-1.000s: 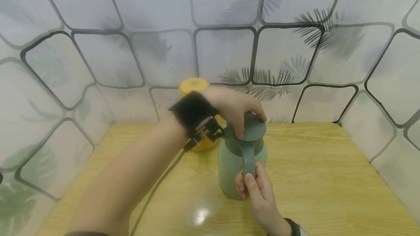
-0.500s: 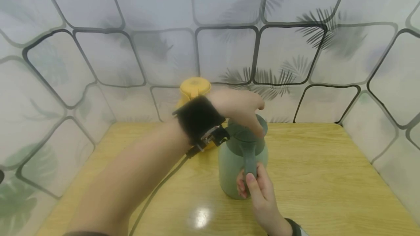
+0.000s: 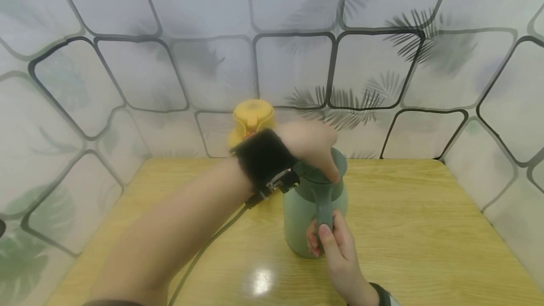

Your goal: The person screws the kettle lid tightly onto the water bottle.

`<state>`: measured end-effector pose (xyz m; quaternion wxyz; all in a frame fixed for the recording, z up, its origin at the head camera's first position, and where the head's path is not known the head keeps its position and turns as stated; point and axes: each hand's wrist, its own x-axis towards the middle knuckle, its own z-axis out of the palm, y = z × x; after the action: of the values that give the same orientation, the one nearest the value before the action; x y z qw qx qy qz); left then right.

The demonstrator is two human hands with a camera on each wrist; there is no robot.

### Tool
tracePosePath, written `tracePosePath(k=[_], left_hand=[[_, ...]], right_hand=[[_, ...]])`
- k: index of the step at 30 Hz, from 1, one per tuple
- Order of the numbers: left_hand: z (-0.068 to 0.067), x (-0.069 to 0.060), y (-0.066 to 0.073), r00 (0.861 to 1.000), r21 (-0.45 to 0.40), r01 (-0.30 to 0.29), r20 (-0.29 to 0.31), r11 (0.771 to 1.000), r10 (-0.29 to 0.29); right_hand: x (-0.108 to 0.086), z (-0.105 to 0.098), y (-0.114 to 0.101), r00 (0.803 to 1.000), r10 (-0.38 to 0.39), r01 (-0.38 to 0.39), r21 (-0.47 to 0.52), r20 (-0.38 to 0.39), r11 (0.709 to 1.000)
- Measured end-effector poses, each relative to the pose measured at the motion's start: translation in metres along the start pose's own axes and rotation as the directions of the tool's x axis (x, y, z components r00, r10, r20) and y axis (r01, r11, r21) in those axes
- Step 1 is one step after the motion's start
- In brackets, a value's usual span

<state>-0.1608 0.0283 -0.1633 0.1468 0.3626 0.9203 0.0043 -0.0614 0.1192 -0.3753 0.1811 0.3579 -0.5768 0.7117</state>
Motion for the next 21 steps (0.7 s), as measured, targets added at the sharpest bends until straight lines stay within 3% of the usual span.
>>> tracePosePath(k=[21], left_hand=[[-0.0006, 0.0008, -0.0020, 1.000, 0.003, -0.011, 0.006, 1.000, 0.011]], right_hand=[[-0.0005, 0.0007, -0.0001, 1.000, 0.007, -0.007, -0.001, -0.007, 1.000]])
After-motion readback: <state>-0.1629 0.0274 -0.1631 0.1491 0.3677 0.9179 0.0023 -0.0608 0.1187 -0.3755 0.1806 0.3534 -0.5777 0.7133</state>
